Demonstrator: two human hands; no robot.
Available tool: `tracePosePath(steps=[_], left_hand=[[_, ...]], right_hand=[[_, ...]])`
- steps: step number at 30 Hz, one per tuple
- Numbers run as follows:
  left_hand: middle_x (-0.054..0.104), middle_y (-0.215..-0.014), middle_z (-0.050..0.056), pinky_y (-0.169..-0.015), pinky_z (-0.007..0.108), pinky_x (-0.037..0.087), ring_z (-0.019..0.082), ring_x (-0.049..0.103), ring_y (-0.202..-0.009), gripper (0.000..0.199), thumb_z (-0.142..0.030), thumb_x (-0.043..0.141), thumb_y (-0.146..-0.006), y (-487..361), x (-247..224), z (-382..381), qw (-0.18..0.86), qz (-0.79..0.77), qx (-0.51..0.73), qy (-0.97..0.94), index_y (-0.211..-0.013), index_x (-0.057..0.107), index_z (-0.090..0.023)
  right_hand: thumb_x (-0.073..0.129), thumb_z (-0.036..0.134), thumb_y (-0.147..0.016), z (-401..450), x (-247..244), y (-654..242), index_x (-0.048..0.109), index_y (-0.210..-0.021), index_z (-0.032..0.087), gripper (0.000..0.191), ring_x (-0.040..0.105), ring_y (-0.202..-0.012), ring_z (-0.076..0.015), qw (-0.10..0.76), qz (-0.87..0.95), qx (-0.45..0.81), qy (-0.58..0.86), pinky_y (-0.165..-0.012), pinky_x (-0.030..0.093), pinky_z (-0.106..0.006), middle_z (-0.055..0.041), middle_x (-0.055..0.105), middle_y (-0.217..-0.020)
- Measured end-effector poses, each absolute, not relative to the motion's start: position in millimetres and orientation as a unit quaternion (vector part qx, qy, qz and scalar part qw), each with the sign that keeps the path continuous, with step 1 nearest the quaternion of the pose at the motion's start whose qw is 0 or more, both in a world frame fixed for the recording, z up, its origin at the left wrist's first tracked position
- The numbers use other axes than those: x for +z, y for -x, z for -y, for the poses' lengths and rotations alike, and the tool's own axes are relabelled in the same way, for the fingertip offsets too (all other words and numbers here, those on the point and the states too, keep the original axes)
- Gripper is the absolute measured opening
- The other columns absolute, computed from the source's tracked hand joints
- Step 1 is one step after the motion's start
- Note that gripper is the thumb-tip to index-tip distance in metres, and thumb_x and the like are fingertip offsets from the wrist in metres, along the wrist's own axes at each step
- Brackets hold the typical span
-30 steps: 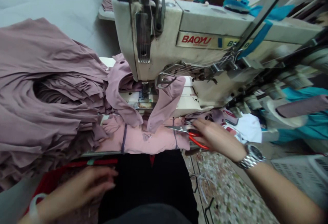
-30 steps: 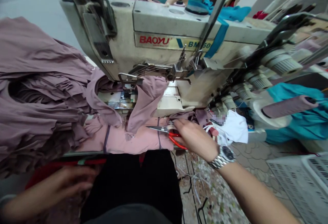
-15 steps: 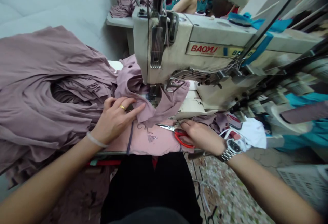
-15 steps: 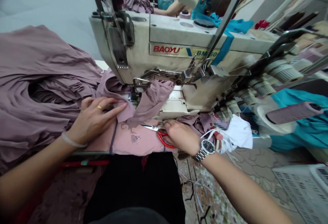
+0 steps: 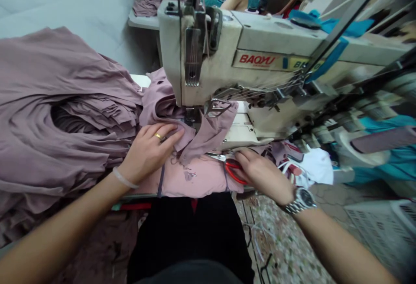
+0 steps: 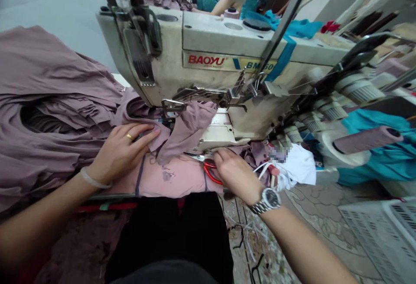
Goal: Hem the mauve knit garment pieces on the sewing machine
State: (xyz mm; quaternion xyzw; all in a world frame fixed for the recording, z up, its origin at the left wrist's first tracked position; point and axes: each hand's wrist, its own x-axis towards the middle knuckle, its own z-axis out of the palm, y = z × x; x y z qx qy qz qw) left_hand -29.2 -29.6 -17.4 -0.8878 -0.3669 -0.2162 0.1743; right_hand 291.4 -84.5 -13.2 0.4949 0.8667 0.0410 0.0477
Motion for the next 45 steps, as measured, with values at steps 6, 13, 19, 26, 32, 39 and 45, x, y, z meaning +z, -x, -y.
tracePosePath(steps=[6,13,19,26,32,39,45], left_hand=[[0.058,-0.132,0.01,-0.099,0.041,0.041,0.026,0.052,-0.121,0.039,-0.01,0.047,-0.092,37.8,-14.7,35.7,0.173,0.347,-0.215,0.896,-0.13,0.058,-0.013],[0.06,-0.127,0.011,-0.092,0.041,0.045,0.027,0.054,-0.115,0.037,-0.017,0.048,-0.094,26.9,-11.9,30.7,0.167,0.381,-0.202,0.887,-0.128,0.06,-0.019],[0.06,-0.126,0.012,-0.093,0.038,0.045,0.024,0.054,-0.114,0.041,-0.014,0.044,-0.094,25.0,-8.7,32.6,0.151,0.378,-0.194,0.892,-0.133,0.055,-0.013],[0.053,-0.132,0.011,-0.082,0.044,0.044,0.031,0.051,-0.113,0.053,-0.017,0.047,-0.093,12.3,-0.5,35.2,0.186,0.395,-0.099,0.894,-0.141,0.047,-0.037],[0.052,-0.133,0.011,-0.085,0.046,0.045,0.032,0.049,-0.113,0.056,-0.015,0.047,-0.091,10.0,-1.7,30.7,0.169,0.407,-0.109,0.891,-0.143,0.046,-0.036],[0.054,-0.13,0.013,-0.092,0.04,0.048,0.025,0.053,-0.113,0.044,-0.019,0.046,-0.094,18.7,-6.0,23.1,0.109,0.398,-0.19,0.891,-0.138,0.051,-0.019],[0.059,-0.129,0.011,-0.087,0.042,0.048,0.026,0.055,-0.112,0.041,-0.015,0.048,-0.093,25.9,-3.1,39.5,0.166,0.391,-0.166,0.89,-0.134,0.055,-0.018]], right_hand=[[0.058,0.021,-0.092,84.7,-28.1,-266.2,0.062,-0.099,0.01,0.014,0.061,-0.086,-0.0223,-0.027,-0.887,0.106,-0.448,-0.073,0.053,-0.033,-0.0116,0.063,-0.094],[0.052,0.012,-0.093,48.1,-9.8,-252.3,0.042,-0.141,0.005,0.05,0.042,-0.13,-0.0274,-0.13,-0.942,0.2,-0.235,-0.106,0.04,-0.041,-0.0159,0.051,-0.14],[0.054,0.031,-0.094,-1.1,-8.3,-234.9,0.063,-0.11,0.013,0.027,0.053,-0.094,-0.024,-0.173,-0.913,0.242,-0.279,-0.08,0.044,-0.038,-0.0111,0.066,-0.106],[0.05,0.015,-0.091,23.0,-11.8,-223.0,0.064,-0.099,0.008,0.018,0.058,-0.095,-0.0233,-0.285,-0.884,0.267,-0.256,-0.081,0.046,-0.039,-0.0142,0.069,-0.098],[0.053,0.008,-0.089,40.2,-2.6,-231.0,0.066,-0.099,0.009,0.017,0.058,-0.103,-0.0227,-0.297,-0.912,0.236,-0.157,-0.086,0.049,-0.036,-0.0117,0.07,-0.103],[0.045,0.007,-0.093,31.8,-6.8,-227.8,0.061,-0.117,0.007,0.029,0.056,-0.088,-0.0203,-0.196,-0.924,0.233,-0.23,-0.074,0.047,-0.035,-0.0135,0.067,-0.105],[0.053,0.029,-0.092,26.4,-8.7,-228.4,0.048,-0.136,0.002,0.052,0.052,-0.106,-0.0314,-0.156,-0.913,0.212,-0.311,-0.083,0.046,-0.045,-0.0237,0.06,-0.121]])
